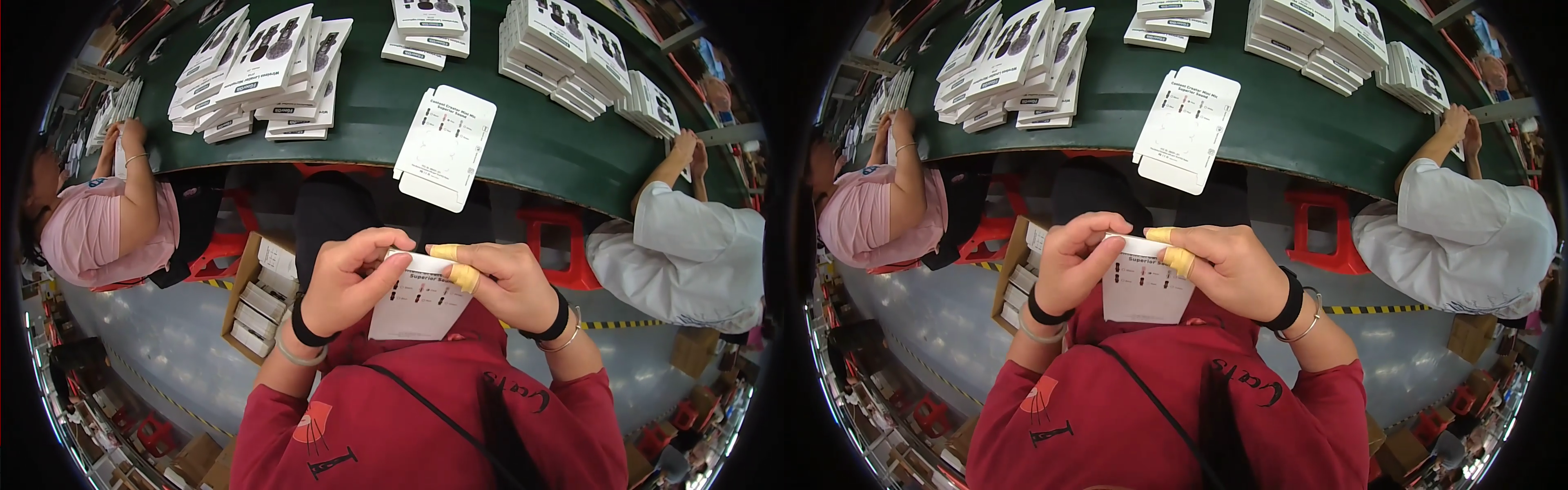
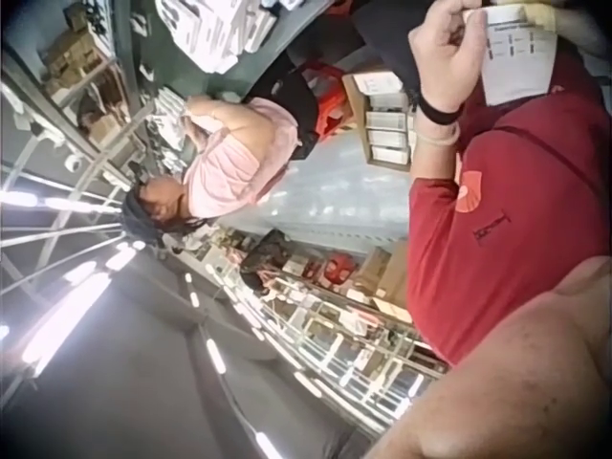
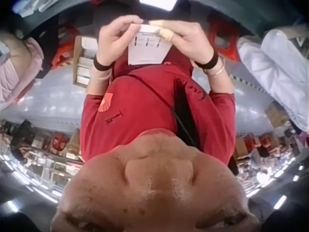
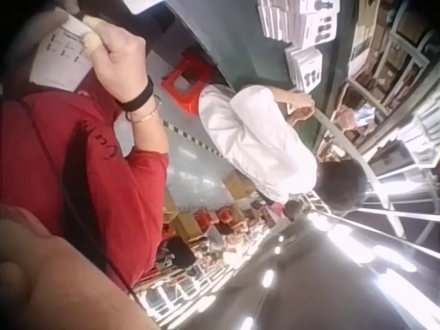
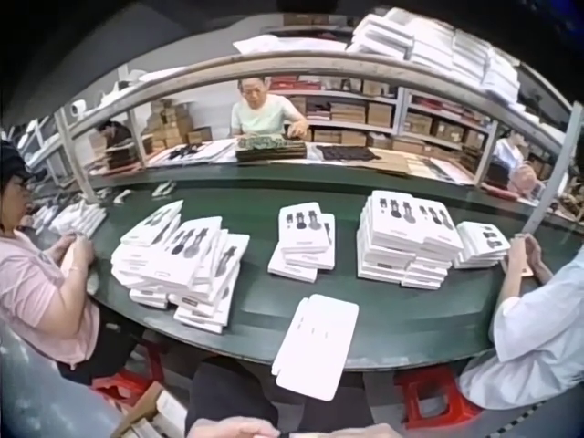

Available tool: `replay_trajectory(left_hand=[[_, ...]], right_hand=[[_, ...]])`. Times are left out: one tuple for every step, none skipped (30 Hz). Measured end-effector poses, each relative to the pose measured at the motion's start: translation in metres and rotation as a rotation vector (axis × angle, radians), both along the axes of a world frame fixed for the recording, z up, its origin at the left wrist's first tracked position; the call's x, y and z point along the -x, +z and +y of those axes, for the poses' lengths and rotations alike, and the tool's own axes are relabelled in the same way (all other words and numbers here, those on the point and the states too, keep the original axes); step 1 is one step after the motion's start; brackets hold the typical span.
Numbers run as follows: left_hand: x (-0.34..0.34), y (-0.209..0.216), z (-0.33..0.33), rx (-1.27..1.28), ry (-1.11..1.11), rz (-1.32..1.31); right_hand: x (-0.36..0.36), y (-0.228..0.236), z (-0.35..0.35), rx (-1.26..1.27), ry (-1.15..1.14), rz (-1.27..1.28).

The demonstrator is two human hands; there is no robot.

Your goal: Manually folding and assembling small white cardboard boxes at a factory workbench.

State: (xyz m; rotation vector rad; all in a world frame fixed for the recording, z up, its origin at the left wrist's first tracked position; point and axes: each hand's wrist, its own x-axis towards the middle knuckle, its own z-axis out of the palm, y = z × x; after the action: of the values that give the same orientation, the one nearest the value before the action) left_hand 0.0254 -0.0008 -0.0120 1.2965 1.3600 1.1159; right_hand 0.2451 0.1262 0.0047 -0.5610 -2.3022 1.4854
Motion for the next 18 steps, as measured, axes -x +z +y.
replay_trajectory(left_hand=[[0.002,0.003,0.005,-0.001,-0.002,0.0],[0.003,0.006,0.009,0.059,-0.013,-0.044],[0.005,0.008,0.014,0.119,-0.023,-0.089],[0.005,0.009,0.016,0.18,-0.034,-0.133],[0.004,0.007,0.017,0.18,-0.034,-0.133],[0.002,0.002,0.019,0.177,-0.016,-0.165],[-0.001,-0.003,0.02,0.174,0.001,-0.196],[-0.003,-0.007,0.021,0.171,0.018,-0.228],[-0.006,-0.01,0.02,0.172,0.019,-0.228],[-0.01,-0.011,0.016,0.056,0.044,-0.138],[-0.014,-0.013,0.012,-0.06,0.069,-0.048],[-0.016,-0.015,0.009,-0.176,0.092,0.042],[-0.016,-0.02,0.008,-0.175,0.091,0.042],[-0.016,-0.025,0.006,-0.203,0.091,-0.001],[-0.016,-0.03,0.005,-0.231,0.09,-0.044],[-0.016,-0.033,0.005,-0.259,0.089,-0.087],[-0.017,-0.032,0.005,-0.257,0.087,-0.088],[-0.019,-0.029,0.006,-0.246,0.117,-0.106]], right_hand=[[0.0,0.002,0.001,0.098,-0.005,-0.011],[0.0,0.003,0.001,0.195,-0.009,-0.022],[0.0,0.004,0.001,0.293,-0.013,-0.032],[0.0,0.003,0.001,0.293,-0.014,-0.032],[0.0,0.0,0.0,0.344,-0.026,-0.019],[0.0,-0.004,-0.001,0.396,-0.039,-0.007],[0.0,-0.005,-0.001,0.448,-0.052,0.006],[0.0,-0.004,-0.001,0.448,-0.052,0.006],[0.0,-0.002,0.0,0.46,-0.048,0.007],[-0.001,0.0,0.0,0.472,-0.045,0.007],[-0.002,0.0,0.0,0.484,-0.041,0.008],[-0.003,-0.001,0.0,0.485,-0.042,0.008],[-0.005,-0.004,0.0,0.554,-0.053,0.005],[-0.006,-0.008,0.0,0.623,-0.063,0.002],[-0.008,-0.009,-0.001,0.691,-0.075,0.0],[-0.008,-0.009,-0.002,0.692,-0.078,0.001],[-0.009,-0.01,-0.004,0.66,-0.065,0.047],[-0.009,-0.01,-0.005,0.627,-0.053,0.093]])
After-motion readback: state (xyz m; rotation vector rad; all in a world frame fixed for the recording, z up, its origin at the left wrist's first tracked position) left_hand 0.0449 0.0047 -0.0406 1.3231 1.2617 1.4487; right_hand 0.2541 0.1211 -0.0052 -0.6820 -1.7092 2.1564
